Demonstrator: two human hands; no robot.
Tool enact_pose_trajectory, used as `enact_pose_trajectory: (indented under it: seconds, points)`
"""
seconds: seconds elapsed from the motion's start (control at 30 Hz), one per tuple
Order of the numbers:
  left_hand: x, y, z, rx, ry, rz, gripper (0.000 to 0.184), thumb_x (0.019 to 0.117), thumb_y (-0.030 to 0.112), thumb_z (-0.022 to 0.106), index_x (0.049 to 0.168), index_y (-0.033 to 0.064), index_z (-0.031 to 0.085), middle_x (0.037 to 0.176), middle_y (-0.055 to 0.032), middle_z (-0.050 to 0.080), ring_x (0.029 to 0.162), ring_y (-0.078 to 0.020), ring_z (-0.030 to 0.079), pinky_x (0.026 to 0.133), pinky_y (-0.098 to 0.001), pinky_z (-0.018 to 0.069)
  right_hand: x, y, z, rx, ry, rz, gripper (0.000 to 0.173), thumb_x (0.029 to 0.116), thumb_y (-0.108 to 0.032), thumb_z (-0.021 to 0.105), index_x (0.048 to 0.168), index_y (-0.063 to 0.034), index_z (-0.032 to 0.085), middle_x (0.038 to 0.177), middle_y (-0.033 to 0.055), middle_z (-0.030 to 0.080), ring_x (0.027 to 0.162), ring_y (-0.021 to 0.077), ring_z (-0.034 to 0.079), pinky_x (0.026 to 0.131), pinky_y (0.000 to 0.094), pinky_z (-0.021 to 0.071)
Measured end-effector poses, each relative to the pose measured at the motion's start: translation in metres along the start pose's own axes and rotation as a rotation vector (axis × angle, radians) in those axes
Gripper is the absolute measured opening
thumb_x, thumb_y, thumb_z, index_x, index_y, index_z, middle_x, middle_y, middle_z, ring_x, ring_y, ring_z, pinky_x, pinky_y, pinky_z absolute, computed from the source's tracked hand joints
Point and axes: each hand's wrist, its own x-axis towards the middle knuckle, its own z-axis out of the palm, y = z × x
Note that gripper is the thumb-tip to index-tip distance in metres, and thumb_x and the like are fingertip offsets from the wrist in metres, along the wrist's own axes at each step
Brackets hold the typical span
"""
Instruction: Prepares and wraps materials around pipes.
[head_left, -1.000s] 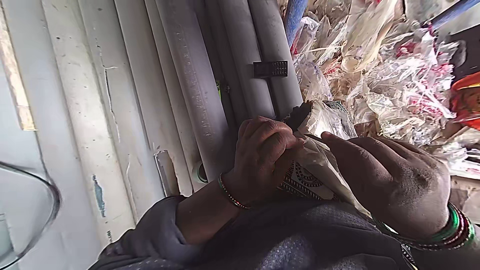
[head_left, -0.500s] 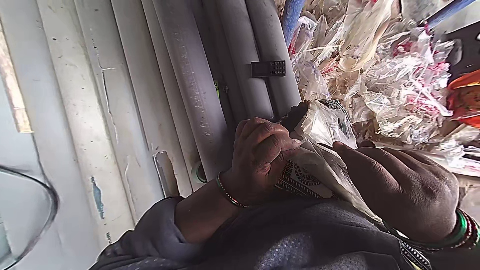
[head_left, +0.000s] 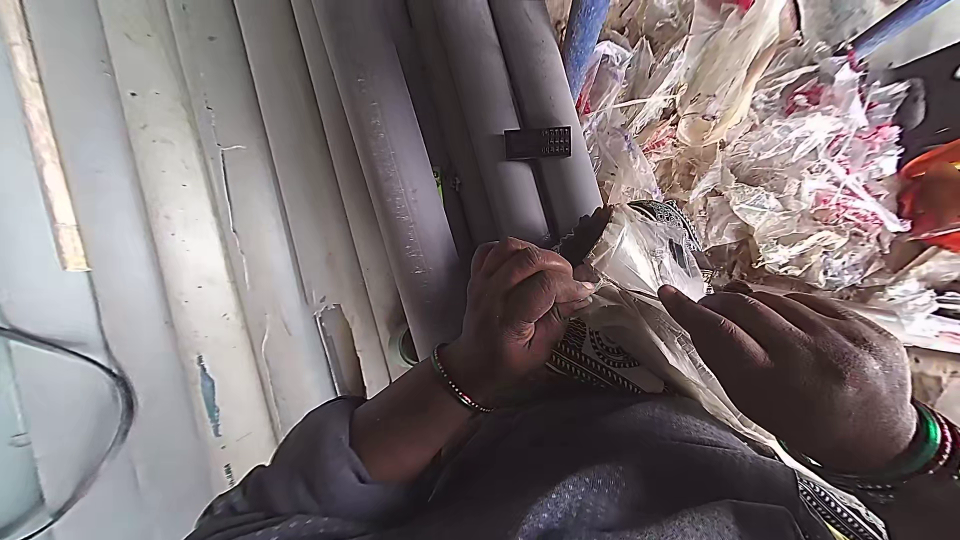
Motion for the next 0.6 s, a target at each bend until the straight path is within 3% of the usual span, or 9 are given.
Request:
enact_pose_trajectory:
  seconds: [0.3,0.5,0.6]
  points:
    - [0.000,0.001,-0.001,0.012,-0.009,0.021,0.011,0.0973,0.014,0.062,0.088,0.0091,0.066,0.095,-0.0051,0.064,0.100,-0.0159,0.057,0.094,-0.0299,0.0393,0.025,-0.015,0.014,0.034,0.088,0.018,0.026,0.0988,-0.003,0.052,0.110,-0.0060,0.075,0.070,0.0110,0.064,0.053,0.0268,0.057,0.046,0.0365,0.0376]
    - [-0.004,0.000,-0.003,-0.009,-0.018,0.002,0.017,0.1009,0.019,0.059,0.089,0.0088,0.066,0.095,-0.0049,0.064,0.100,-0.0152,0.058,0.093,-0.0293,0.0398,0.006,-0.007,0.009,0.000,0.021,-0.023,0.024,0.1011,-0.001,0.048,0.111,-0.0022,0.069,0.066,0.0117,0.058,0.048,0.0268,0.050,0.043,0.0372,0.0331]
    - [-0.006,-0.001,-0.004,-0.037,-0.025,-0.008,0.015,0.1001,0.018,0.061,0.089,0.0092,0.066,0.095,-0.0039,0.064,0.101,-0.0140,0.058,0.095,-0.0280,0.0401,-0.005,-0.003,0.003,0.027,0.000,0.030,0.024,0.1016,-0.003,0.047,0.111,-0.0040,0.069,0.068,0.0118,0.060,0.051,0.0280,0.054,0.045,0.0384,0.0367]
